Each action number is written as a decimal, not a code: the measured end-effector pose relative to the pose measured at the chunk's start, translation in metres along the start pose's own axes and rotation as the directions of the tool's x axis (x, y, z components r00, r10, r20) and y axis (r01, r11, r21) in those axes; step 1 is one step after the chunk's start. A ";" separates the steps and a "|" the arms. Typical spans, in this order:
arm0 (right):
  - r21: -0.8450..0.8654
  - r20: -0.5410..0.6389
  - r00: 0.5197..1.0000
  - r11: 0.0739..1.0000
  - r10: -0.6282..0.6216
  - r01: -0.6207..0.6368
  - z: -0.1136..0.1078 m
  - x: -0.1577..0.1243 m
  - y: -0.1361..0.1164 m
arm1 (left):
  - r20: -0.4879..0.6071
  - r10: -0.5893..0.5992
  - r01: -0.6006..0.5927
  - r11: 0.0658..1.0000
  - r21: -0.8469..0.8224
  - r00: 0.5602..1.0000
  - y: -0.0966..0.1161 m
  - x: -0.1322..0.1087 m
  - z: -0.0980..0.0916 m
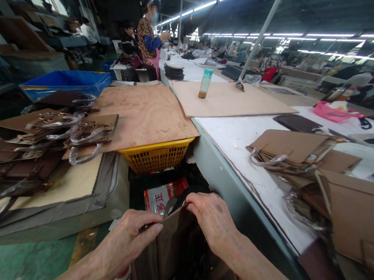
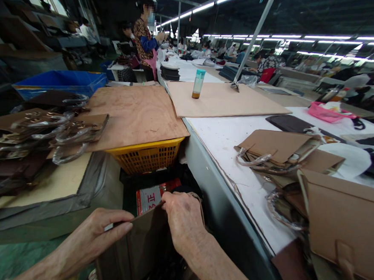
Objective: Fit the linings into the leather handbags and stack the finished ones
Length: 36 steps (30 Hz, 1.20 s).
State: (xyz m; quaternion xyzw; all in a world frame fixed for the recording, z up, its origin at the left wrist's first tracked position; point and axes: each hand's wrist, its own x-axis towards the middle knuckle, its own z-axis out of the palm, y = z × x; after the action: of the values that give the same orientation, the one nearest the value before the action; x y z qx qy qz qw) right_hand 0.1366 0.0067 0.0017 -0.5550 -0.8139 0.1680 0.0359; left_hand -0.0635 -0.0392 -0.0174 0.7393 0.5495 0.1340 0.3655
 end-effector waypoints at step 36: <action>0.458 0.141 0.987 0.879 0.072 -0.130 -0.030 -0.068 0.075 | 0.523 0.087 0.052 0.968 -0.244 0.848 0.047 0.054 -0.029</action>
State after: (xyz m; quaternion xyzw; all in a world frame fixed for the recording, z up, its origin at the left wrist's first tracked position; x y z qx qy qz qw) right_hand 0.2366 -0.0245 0.0150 -0.5607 -0.7204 0.3929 0.1104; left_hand -0.0272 0.0153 0.0242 0.7006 0.3994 -0.0037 0.5912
